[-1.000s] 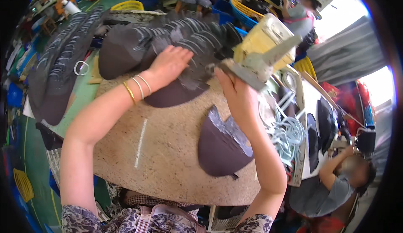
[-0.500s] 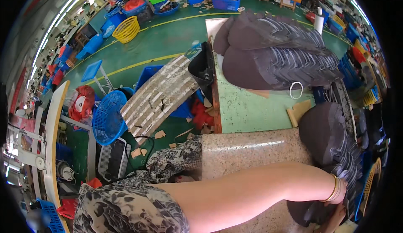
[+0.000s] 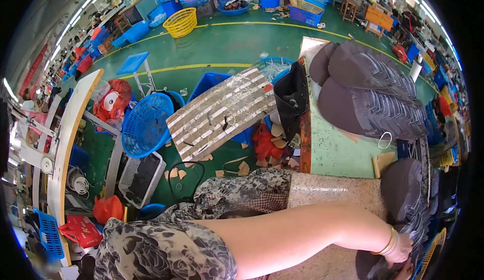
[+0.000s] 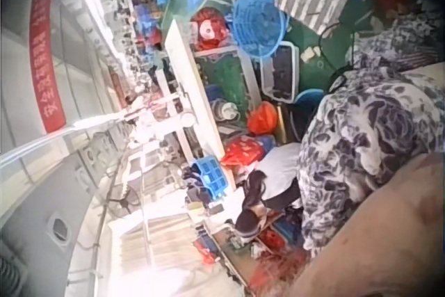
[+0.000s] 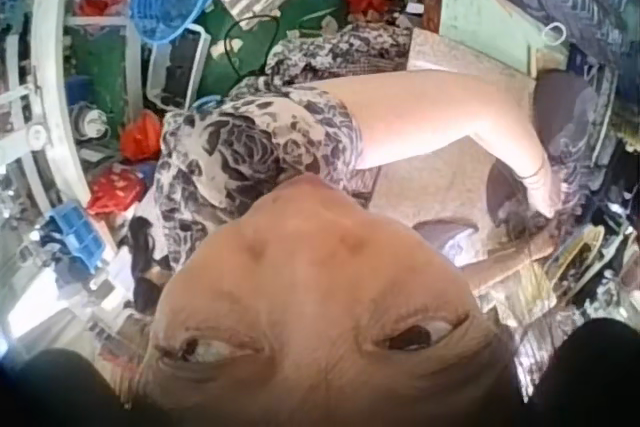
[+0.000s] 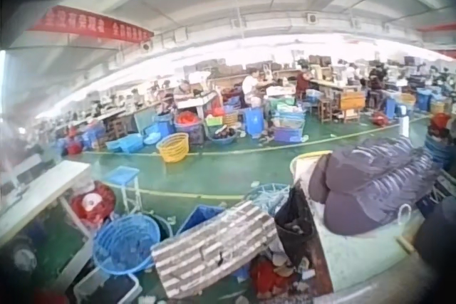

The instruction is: The person aligns and hammers shoe upper components together by hand on a stone work surface, handling several black leather or synthetic parts one by one. The person also moves stacks of completed or in-progress components to and from the work area.

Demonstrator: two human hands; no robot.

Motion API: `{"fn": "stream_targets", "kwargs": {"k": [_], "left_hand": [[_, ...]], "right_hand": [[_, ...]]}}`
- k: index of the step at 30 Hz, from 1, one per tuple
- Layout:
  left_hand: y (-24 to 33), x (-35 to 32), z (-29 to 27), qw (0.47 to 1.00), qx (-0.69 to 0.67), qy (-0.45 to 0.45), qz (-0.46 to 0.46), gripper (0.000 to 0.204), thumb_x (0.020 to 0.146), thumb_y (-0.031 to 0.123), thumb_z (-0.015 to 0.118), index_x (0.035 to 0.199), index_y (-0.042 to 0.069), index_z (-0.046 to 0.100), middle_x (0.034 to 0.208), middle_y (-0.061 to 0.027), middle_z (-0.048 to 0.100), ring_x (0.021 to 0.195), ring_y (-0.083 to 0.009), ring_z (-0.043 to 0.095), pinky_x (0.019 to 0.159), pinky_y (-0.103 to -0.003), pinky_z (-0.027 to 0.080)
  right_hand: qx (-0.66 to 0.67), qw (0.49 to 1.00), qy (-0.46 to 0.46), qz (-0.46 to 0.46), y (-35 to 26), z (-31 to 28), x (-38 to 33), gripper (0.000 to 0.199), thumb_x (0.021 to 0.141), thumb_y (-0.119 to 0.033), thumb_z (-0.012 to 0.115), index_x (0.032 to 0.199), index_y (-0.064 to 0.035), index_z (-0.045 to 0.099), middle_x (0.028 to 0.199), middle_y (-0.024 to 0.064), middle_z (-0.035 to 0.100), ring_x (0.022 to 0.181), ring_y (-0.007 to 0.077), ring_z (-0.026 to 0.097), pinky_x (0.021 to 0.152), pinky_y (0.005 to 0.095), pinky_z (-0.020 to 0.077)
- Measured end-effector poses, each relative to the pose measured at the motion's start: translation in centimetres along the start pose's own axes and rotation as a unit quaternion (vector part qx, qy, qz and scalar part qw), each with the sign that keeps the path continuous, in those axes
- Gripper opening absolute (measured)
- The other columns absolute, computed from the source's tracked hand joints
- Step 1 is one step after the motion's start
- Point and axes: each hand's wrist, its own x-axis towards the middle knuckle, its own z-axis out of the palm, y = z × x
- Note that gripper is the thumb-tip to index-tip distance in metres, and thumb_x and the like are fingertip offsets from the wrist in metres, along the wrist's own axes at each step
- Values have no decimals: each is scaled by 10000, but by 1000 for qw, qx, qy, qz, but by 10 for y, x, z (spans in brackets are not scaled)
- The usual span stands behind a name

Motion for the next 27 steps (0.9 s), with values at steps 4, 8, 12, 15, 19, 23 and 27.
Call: {"fn": "stream_targets", "kwargs": {"k": [4, 8, 12, 15, 19, 23, 27], "left_hand": [[17, -3, -4, 1000, -11, 0, 15, 174, 724, 162, 556, 743, 46, 685, 760, -191, 647, 714, -328, 623, 668, -416, 505], [10, -16, -7, 1000, -6, -5, -5, 173, 718, 167, 564, 740, 46, 685, 757, -189, 646, 708, -323, 622, 665, -413, 506], [17, -20, -4, 1000, -6, -15, -1, 172, 713, 172, 572, 737, 46, 686, 755, -187, 646, 702, -318, 621, 662, -409, 507], [14, -24, 4, 999, -11, -30, -6, 171, 709, 175, 577, 735, 46, 686, 754, -186, 646, 698, -315, 620, 660, -407, 508], [43, 16, 14, 992, -37, 13, 123, 160, 679, 167, 592, 723, 46, 687, 728, -186, 638, 651, -294, 603, 625, -395, 505], [1, -1, -15, 949, -261, 68, 163, 161, 753, 185, 553, 679, 53, 610, 684, -178, 587, 612, -321, 553, 555, -412, 437], [-46, -18, -58, 996, -56, -31, 65, 227, 879, 188, 481, 802, 15, 605, 798, -216, 606, 773, -389, 593, 674, -442, 467]], "right_hand": [[-88, 978, 76, -173, -5, -34, -31, 377, 862, -343, 611, 810, 30, 611, 672, 122, 595, 570, 198, 525, 559, 328, 453], [-34, 996, 20, -80, -46, -38, -98, 343, 881, -306, 593, 793, 23, 563, 610, 70, 526, 522, 157, 479, 487, 308, 400], [-29, 999, -13, -21, -23, -51, -124, 311, 895, -286, 575, 782, 3, 547, 609, 58, 515, 521, 124, 466, 458, 271, 374], [8, 999, -34, -9, -16, -43, -138, 322, 917, -290, 529, 856, 25, 565, 644, 101, 561, 548, 176, 516, 484, 312, 413], [-4, 998, -58, -34, 54, -95, -118, 285, 912, -340, 512, 842, -79, 605, 643, 3, 488, 564, 93, 448, 485, 263, 360], [105, 994, -1, -5, 82, -31, -113, 321, 906, -411, 514, 826, -112, 598, 621, -47, 366, 541, 71, 321, 459, 249, 255], [-102, 990, -67, -71, -37, 4, -115, 275, 883, -278, 554, 775, -36, 624, 538, 56, 555, 451, 152, 506, 450, 324, 396]]}}
